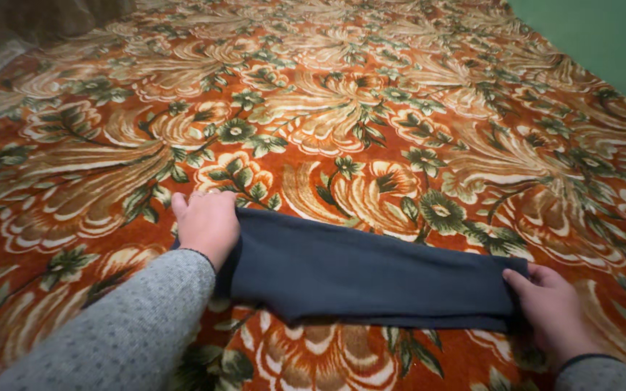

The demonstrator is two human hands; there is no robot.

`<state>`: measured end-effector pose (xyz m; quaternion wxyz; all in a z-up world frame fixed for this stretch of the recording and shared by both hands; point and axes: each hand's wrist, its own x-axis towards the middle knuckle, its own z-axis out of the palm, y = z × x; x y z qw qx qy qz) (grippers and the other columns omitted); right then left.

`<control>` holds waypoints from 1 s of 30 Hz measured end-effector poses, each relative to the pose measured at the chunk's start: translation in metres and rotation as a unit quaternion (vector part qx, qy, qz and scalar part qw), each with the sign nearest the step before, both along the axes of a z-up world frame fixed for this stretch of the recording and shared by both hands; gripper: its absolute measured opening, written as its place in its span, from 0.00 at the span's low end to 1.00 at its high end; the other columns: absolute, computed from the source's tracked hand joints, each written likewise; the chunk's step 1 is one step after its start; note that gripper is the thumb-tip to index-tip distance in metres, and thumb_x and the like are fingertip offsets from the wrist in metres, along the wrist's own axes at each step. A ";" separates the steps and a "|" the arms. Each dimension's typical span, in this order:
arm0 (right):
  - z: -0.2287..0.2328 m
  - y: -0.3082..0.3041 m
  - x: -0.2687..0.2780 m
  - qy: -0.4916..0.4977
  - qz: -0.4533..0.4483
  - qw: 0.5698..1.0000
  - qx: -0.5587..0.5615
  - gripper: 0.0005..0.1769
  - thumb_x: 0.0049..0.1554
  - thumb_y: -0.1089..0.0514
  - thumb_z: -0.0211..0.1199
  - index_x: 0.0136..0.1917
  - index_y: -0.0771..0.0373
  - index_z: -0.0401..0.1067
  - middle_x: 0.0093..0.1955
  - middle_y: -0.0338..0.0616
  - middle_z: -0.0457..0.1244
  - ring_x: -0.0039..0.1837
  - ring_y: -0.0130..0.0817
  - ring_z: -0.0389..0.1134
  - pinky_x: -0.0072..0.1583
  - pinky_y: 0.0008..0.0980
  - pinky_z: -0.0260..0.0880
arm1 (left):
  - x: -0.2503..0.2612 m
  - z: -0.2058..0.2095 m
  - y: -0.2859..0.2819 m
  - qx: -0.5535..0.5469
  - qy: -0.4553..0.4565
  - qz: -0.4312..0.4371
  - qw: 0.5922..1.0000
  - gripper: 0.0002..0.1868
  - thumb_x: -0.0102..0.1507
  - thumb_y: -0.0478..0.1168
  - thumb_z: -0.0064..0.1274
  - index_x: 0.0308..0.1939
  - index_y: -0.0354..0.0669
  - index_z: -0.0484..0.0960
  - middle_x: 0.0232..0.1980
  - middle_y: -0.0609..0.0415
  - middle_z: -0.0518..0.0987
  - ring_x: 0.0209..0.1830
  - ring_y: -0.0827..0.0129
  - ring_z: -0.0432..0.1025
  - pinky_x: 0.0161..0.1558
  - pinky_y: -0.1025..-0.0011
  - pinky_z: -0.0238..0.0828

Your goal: The person folds a pair of dark trousers, a dark t-shirt, and a black long-sleeved shirt on a bed. They smooth each item, fold the legs or sleeves, and then fold the garments into compact rectangles.

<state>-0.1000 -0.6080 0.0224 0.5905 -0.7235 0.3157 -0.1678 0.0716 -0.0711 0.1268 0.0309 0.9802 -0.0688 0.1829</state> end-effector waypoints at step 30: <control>-0.039 -0.017 -0.050 0.071 -0.067 0.989 0.111 0.14 0.60 0.56 0.64 0.52 0.70 0.75 0.40 0.50 0.67 0.38 0.45 0.65 0.41 0.45 0.65 | -0.195 -0.052 -0.077 -0.058 0.064 -0.273 0.958 0.40 0.49 0.35 0.53 0.69 0.44 0.71 0.73 0.40 0.65 0.77 0.44 0.53 0.70 0.40 0.36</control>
